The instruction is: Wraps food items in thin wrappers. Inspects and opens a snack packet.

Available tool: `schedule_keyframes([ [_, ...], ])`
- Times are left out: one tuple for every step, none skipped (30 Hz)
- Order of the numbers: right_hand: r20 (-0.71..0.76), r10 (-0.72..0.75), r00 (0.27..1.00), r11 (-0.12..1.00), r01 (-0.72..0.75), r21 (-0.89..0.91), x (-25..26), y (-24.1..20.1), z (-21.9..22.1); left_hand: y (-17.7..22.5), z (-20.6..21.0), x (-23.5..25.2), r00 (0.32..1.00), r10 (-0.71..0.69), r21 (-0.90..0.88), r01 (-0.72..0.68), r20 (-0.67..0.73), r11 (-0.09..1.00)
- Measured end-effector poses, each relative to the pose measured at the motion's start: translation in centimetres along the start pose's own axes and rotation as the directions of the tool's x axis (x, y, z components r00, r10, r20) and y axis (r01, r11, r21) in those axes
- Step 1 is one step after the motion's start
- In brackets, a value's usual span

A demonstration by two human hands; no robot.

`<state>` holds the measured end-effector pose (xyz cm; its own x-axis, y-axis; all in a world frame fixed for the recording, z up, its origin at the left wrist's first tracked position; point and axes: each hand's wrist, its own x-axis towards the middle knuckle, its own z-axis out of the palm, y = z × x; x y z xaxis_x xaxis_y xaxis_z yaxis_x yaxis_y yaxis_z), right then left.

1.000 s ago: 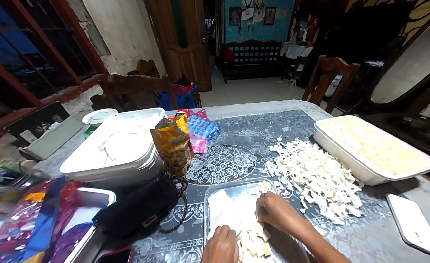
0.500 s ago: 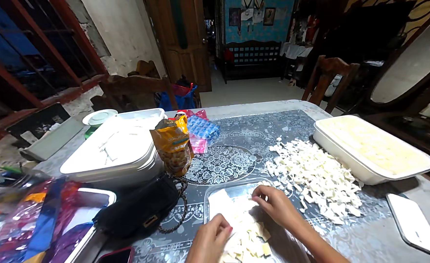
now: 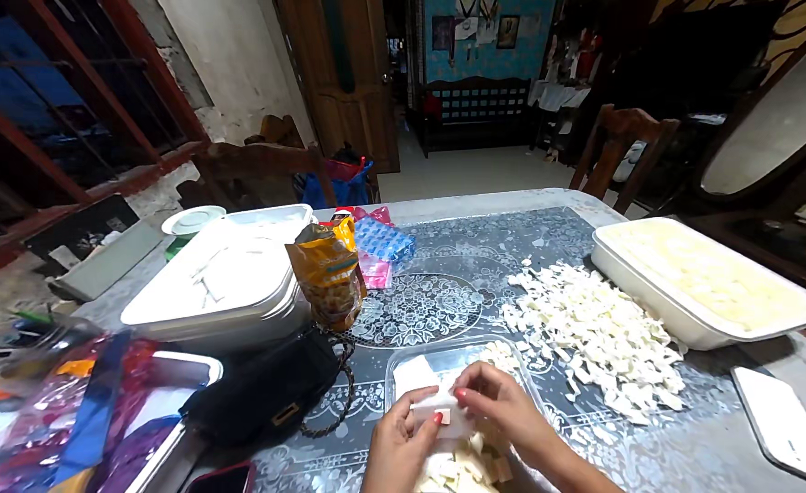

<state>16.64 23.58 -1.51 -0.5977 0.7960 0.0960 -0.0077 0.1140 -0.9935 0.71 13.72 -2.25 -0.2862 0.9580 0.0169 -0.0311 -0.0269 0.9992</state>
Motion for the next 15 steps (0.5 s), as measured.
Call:
schedule_keyframes([
  [-0.017,0.028,0.999,0.998,-0.028,0.048,0.1,-0.5,-0.1,-0.1,-0.2,0.1,1.000,0.014,0.016,-0.014,0.017,1.000],
  [-0.016,0.038,0.999,0.998,-0.037,0.057,0.1,-0.7,-0.1,-0.4,-0.3,0.2,0.999,0.031,0.028,-0.032,0.034,0.999],
  [0.003,0.024,1.000,0.999,-0.024,0.027,0.0,-0.7,-0.1,-0.7,-0.5,0.3,0.998,0.046,0.030,-0.048,0.051,0.998],
  [0.033,-0.008,0.999,0.999,0.010,-0.040,-0.1,-0.3,0.0,-0.9,-0.5,0.4,0.997,0.051,0.025,-0.053,0.062,0.998],
  [0.069,-0.057,0.996,0.988,0.066,-0.137,-0.2,0.2,0.2,-1.1,-0.6,0.5,0.997,0.038,0.026,-0.040,0.067,0.999],
  [0.113,-0.106,0.988,0.962,0.130,-0.240,-0.3,0.7,0.3,-1.3,-0.7,0.7,0.998,0.010,0.030,-0.012,0.066,0.999],
  [0.165,-0.150,0.975,0.922,0.198,-0.332,-0.4,0.9,0.4,-1.4,-0.8,0.8,0.997,-0.033,0.015,0.032,0.066,0.999],
  [0.222,-0.198,0.955,0.872,0.275,-0.404,-0.4,1.2,0.4,-1.2,-1.0,1.0,0.993,-0.089,-0.022,0.091,0.077,0.996],
  [0.274,-0.268,0.923,0.810,0.370,-0.454,-0.3,1.6,0.3,-1.0,-1.1,1.1,0.986,-0.142,-0.085,0.149,0.088,0.985],
  [0.322,-0.355,0.878,0.735,0.475,-0.483,-0.1,2.0,0.2,-0.9,-1.1,1.2,0.979,-0.182,-0.167,0.195,0.093,0.967],
  [0.355,-0.424,0.833,0.672,0.552,-0.493,0.2,2.3,0.1,-0.8,-1.2,1.3,0.972,-0.211,-0.235,0.229,0.098,0.945],
  [0.357,-0.466,0.810,0.643,0.587,-0.492,0.3,2.5,0.1,-0.6,-1.3,1.4,0.965,-0.240,-0.281,0.260,0.104,0.924],
  [0.330,-0.485,0.810,0.651,0.587,-0.481,0.4,2.6,0.0,-0.3,-1.3,1.4,0.958,-0.267,-0.304,0.287,0.108,0.909],
  [0.277,-0.476,0.834,0.702,0.551,-0.452,0.3,2.5,0.0,0.0,-1.3,1.3,0.952,-0.287,-0.303,0.306,0.105,0.903],
  [0.208,-0.431,0.878,0.780,0.479,-0.402,0.2,2.4,0.1,0.4,-1.2,1.3,0.949,-0.296,-0.282,0.314,0.105,0.907],
])
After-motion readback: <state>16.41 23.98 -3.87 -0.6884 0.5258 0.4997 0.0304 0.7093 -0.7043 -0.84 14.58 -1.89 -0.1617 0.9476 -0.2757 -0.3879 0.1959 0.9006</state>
